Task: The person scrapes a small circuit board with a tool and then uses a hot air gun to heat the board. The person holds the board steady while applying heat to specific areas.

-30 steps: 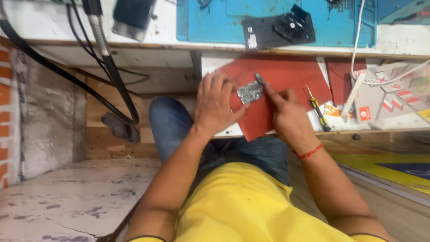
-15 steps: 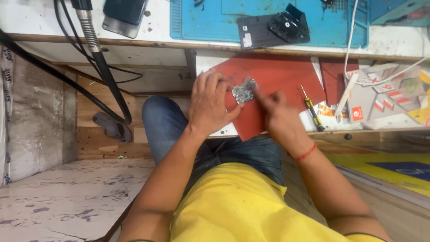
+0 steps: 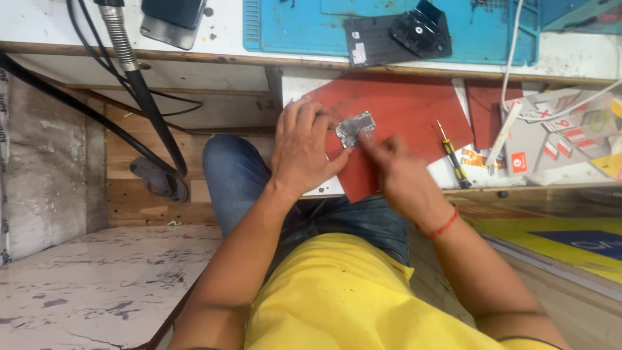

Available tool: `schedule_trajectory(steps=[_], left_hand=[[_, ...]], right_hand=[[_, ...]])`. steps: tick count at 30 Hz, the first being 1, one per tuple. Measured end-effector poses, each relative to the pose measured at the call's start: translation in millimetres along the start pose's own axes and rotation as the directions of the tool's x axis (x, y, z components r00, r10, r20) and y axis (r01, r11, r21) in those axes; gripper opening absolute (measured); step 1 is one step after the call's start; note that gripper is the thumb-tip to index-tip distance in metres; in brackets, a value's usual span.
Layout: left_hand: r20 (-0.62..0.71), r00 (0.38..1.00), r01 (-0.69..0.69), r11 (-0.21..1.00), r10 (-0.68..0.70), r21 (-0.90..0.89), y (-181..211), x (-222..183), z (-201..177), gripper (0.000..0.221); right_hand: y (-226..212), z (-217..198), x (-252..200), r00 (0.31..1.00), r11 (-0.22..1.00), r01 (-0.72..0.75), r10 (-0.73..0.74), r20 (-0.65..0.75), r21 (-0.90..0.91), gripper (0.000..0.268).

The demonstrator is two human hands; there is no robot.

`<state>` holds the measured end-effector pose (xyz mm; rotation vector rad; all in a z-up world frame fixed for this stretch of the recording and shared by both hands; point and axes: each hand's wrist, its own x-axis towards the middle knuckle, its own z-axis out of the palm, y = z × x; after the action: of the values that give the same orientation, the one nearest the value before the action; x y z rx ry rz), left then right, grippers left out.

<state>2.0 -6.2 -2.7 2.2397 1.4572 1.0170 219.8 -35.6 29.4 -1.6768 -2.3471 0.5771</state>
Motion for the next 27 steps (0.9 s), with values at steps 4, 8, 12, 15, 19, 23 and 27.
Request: schedule_trajectory(steps=[4, 8, 12, 15, 19, 23, 27], left_hand=[[0.008, 1.000, 0.002, 1.000, -0.001, -0.002, -6.0, -3.1, 1.2, 0.045], [0.018, 1.000, -0.008, 1.000, 0.007, 0.008, -7.0, -11.2, 9.4, 0.047], [-0.005, 0.999, -0.045, 0.999, 0.045, 0.015, -8.7, 5.9, -0.5, 0.050], [0.073, 0.997, 0.007, 1.000, -0.007, -0.004, -8.1, -3.4, 4.5, 0.049], [0.007, 0.998, -0.065, 0.998, 0.065, 0.022, -16.6, -8.8, 9.8, 0.049], [0.023, 0.998, -0.057, 0.998, 0.056, 0.029, -16.3, -19.5, 15.3, 0.046], [-0.042, 0.995, -0.089, 0.996, 0.090, 0.031, -13.9, -2.7, 8.0, 0.049]], right_hand=[[-4.9, 0.7, -1.3, 0.999, 0.999, -0.046, 0.046, -0.010, -0.013, 0.060], [-2.8, 0.8, -19.0, 0.988, 0.998, -0.057, 0.051, 0.147, 0.036, 0.071], [6.4, 7.9, -0.9, 0.995, 0.999, 0.031, -0.034, -0.089, -0.032, 0.064], [17.3, 17.8, -12.5, 1.000, 1.000, -0.028, 0.028, 0.004, -0.013, 0.067], [18.5, 13.5, -6.8, 0.999, 1.000, 0.008, -0.006, -0.053, 0.025, 0.059], [12.1, 13.8, -19.5, 1.000, 0.999, -0.023, 0.023, 0.000, 0.031, 0.059], [12.4, 12.3, -3.0, 0.995, 0.999, 0.040, -0.039, -0.087, 0.018, 0.055]])
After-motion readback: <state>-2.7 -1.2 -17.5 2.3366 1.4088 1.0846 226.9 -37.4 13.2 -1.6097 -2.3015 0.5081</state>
